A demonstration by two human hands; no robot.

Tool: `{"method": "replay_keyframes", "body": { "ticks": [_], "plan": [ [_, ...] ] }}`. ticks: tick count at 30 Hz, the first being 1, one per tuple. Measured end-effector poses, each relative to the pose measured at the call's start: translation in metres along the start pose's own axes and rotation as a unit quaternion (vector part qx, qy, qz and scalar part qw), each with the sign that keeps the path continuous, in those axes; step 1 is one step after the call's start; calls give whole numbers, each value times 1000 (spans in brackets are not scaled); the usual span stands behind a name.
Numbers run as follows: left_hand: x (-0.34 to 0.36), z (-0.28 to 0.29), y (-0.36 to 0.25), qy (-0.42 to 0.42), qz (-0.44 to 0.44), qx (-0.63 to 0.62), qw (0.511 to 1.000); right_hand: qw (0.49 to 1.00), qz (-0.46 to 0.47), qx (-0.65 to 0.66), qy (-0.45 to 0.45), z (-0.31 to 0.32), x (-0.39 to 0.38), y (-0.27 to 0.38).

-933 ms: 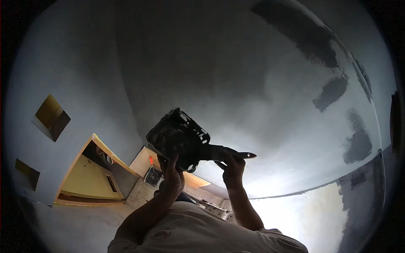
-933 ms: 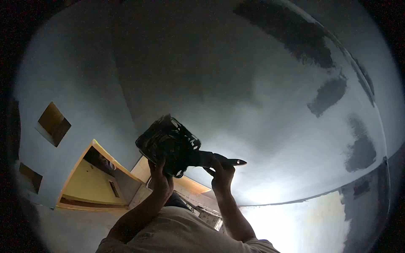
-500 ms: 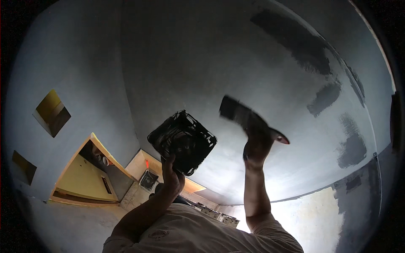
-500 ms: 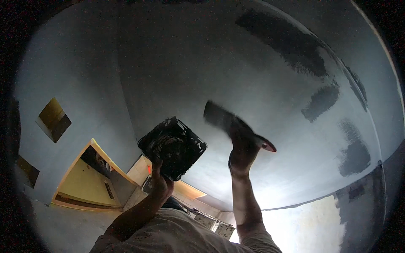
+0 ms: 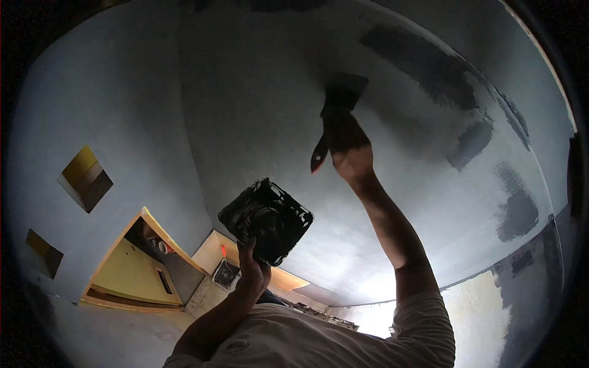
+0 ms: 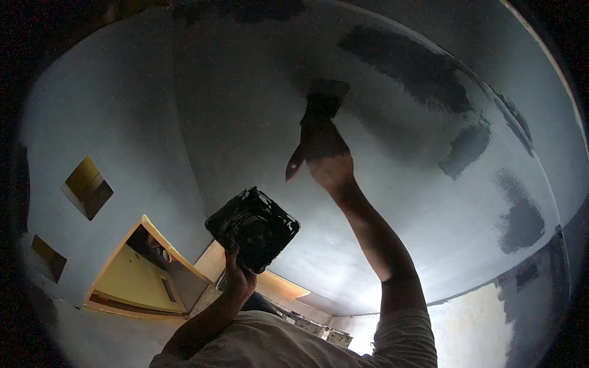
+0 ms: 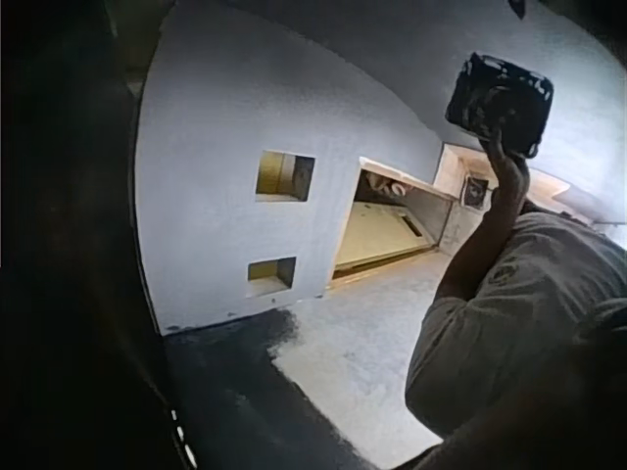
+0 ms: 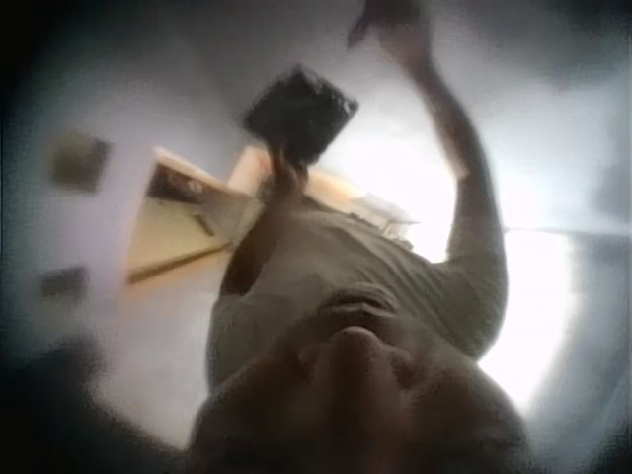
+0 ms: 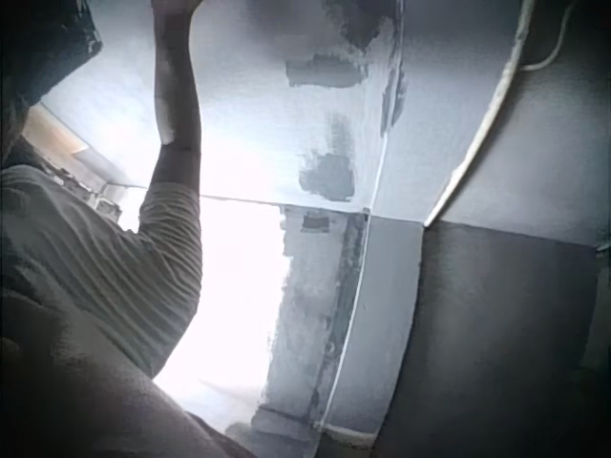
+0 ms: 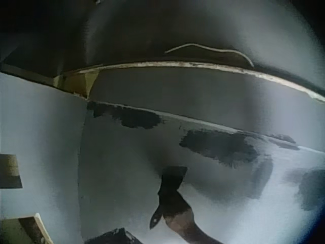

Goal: The person paints a ceiling with a brush while holding a paint container. They dip the brush into the container and apply paint to different sections of the ceiling surface.

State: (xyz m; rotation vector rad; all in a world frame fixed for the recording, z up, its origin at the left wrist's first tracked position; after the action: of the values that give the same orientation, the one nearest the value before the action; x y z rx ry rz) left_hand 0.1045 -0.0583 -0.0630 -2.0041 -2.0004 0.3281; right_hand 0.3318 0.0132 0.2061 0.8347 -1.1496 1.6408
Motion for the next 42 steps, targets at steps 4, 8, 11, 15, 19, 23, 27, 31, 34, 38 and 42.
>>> {"method": "replay_keyframes", "body": {
  "ticks": [4,8,11,15,19,23,27,31,34,38,42],
  "plan": [
    [0,-2,-2,14,14,13,1000,987,-89,114,71,2,-21,17],
    [0,-4,1,21,37,8,999,973,-116,164,118,9,2,17],
    [-1,-2,3,29,36,8,999,976,-151,129,91,19,36,-3],
    [-2,4,6,11,38,9,999,992,-105,67,-32,23,55,-25],
    [1,11,5,-1,27,2,1000,996,-21,64,-51,0,16,-10],
    [3,16,3,2,30,-4,1000,996,-36,26,82,-22,-41,24],
    [0,13,3,0,38,6,999,967,-116,175,142,-28,-35,31],
    [-5,8,3,7,53,22,998,984,-117,99,94,-21,27,-3],
    [-7,7,0,-2,59,2,998,988,-83,129,-1,-6,57,-30],
    [-4,6,-2,3,66,-29,997,992,-44,109,-56,-12,43,-22],
    [-2,7,-2,-13,58,-18,998,997,11,64,48,-39,-18,30]
  ]
}}
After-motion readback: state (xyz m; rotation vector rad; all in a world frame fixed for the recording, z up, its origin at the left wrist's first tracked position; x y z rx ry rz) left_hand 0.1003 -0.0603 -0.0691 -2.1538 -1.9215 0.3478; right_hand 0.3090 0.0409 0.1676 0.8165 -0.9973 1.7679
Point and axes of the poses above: each hand's wrist, its own x-axis towards the middle knuckle, its own z-axis out of the back of the hand, y = z × x, the point moved 1 cm from there along x, towards the middle knuckle, and after that the axes turned 12 degrees about -z, right-handed, at the moved point
